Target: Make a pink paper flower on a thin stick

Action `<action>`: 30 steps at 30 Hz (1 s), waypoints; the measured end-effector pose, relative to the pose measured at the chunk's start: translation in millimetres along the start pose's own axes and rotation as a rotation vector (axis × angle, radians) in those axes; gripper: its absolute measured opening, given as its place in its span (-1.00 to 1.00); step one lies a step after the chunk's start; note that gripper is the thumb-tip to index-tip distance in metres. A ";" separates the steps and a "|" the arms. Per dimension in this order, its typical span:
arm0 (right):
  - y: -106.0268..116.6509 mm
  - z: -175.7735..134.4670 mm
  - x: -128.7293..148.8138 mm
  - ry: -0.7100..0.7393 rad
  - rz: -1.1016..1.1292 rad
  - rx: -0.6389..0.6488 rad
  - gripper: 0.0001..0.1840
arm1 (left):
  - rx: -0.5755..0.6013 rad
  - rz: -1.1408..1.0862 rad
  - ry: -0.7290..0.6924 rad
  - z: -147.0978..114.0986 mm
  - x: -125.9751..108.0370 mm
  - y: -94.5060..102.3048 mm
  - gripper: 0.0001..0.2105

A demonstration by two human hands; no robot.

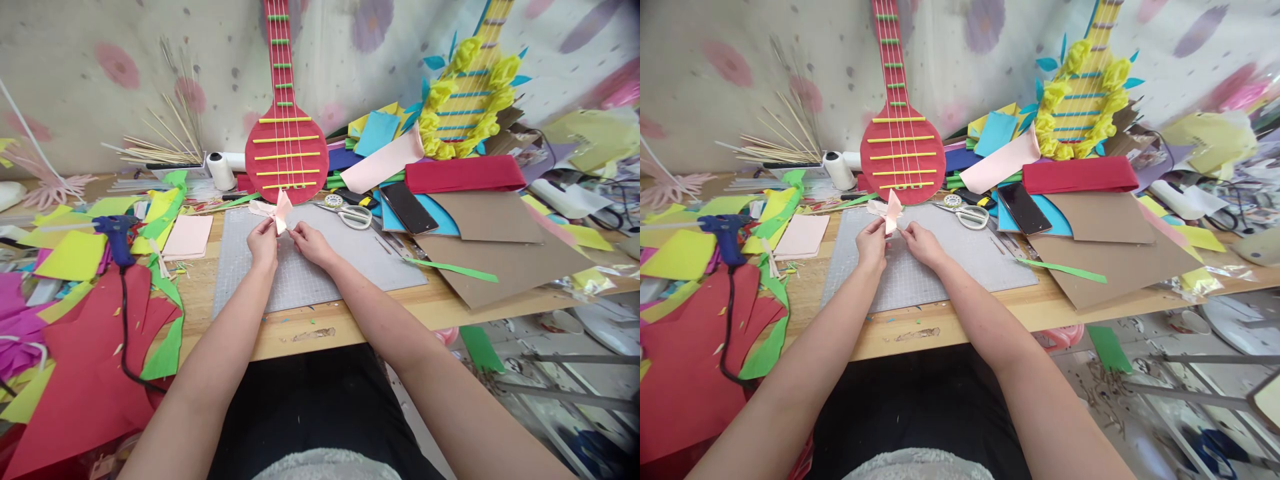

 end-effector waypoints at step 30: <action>3.0 0.7 1.4 -0.016 -0.051 -0.074 -0.86 | -0.022 -0.026 0.049 -1.1 3.1 -0.4 -0.78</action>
Point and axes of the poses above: each hand's wrist, its own z-axis towards the middle knuckle, its own y-axis out of the back of the hand, x = y × z, the point moved 3 cm from there along z, towards the middle knuckle, and after that the axes turned 5 degrees about z, right-handed, at the moved point
